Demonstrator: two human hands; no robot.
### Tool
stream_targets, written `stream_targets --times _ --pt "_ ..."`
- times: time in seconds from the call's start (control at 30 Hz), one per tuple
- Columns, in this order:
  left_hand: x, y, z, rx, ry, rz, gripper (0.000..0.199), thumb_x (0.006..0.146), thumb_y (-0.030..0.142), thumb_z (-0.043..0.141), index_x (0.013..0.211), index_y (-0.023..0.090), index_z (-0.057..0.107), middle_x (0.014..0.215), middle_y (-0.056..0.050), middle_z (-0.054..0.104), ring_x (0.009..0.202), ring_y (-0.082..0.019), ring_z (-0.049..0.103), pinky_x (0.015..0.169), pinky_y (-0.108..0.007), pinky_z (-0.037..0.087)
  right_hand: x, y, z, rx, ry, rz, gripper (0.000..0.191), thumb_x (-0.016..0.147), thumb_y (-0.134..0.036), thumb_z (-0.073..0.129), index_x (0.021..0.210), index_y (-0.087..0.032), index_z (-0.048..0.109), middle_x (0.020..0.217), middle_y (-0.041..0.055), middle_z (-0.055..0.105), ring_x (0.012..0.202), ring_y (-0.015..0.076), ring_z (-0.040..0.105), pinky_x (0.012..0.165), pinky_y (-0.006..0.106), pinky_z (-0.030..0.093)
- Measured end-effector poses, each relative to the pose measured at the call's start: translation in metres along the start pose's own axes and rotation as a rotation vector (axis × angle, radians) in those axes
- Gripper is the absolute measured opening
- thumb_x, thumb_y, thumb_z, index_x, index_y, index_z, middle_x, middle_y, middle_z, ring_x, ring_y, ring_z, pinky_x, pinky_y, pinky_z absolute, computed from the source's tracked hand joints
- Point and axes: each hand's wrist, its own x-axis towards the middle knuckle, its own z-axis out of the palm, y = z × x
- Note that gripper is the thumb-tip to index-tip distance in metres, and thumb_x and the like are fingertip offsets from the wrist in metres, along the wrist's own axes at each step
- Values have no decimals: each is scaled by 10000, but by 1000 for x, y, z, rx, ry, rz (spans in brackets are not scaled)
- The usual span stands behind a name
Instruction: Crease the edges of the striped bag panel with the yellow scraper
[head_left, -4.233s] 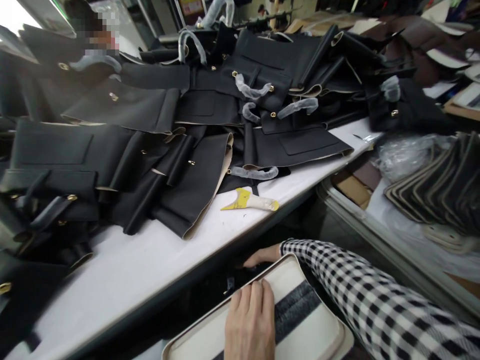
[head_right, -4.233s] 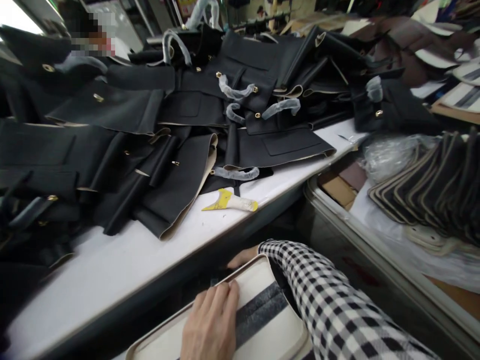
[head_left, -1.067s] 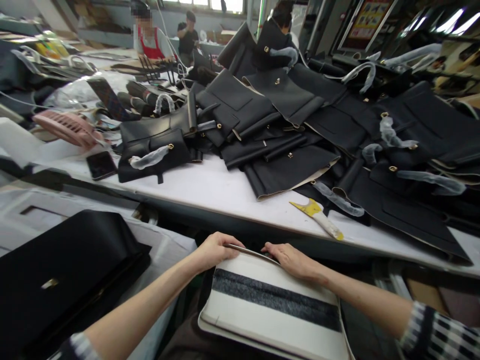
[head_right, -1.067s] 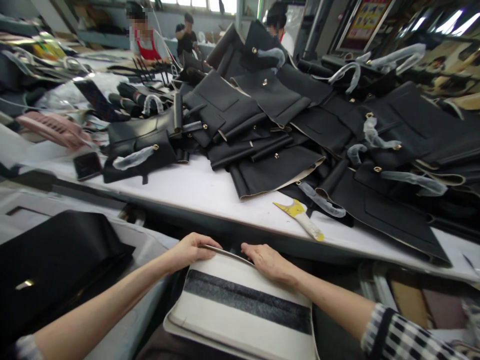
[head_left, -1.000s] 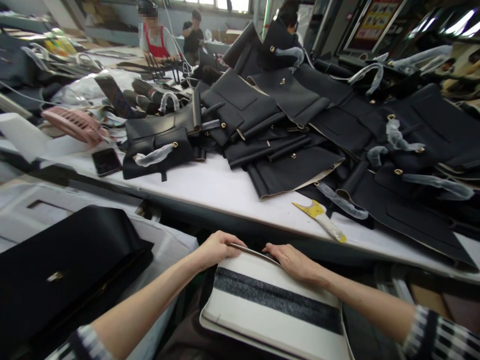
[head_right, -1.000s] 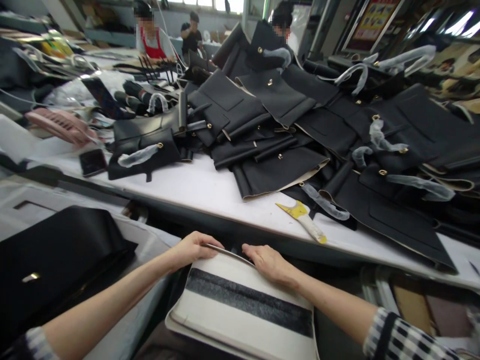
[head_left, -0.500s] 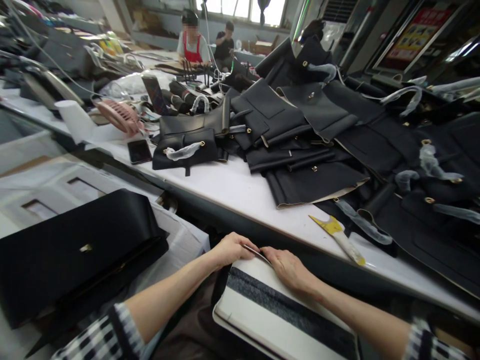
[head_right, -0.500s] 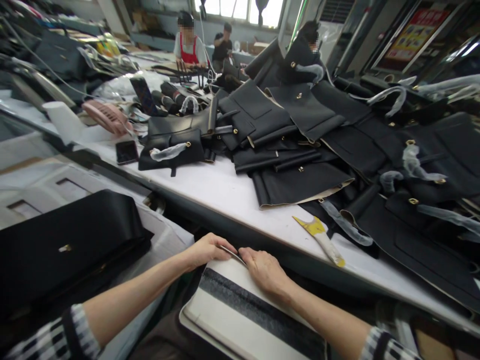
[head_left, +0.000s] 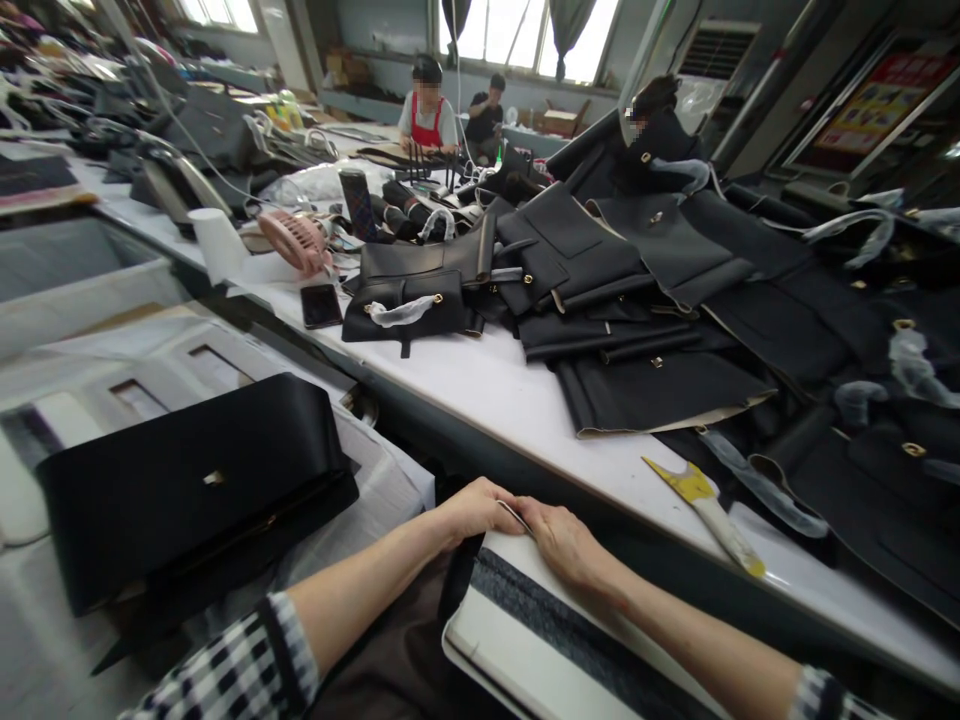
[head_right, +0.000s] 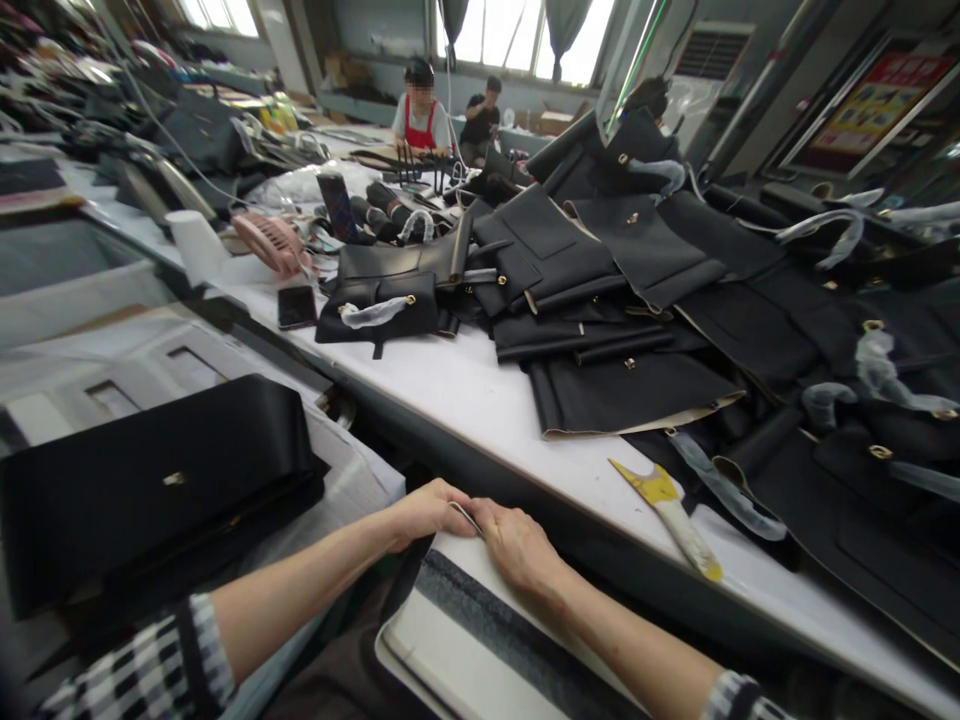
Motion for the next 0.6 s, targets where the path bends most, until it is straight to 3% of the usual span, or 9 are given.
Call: stream_targets --times 0.23,0.6 --pt "1 1 -12 70 -156 39 338 584 274 761 902 161 784 758 6 714 715 -138 575 771 -261 436 0 3 2 14 -2 -61 544 997 -452 169 1193 -254 637 1150 47 690 1010 238 641 906 348 458" --pt "9 -5 -29 61 -291 48 440 638 410 794 1001 164 759 884 -18 725 801 -153 597 799 -261 447 -2 -2 -4 102 -49 -27 582 988 -503 159 1272 -260 604 1316 44 612 1160 264 582 1010 399 408"
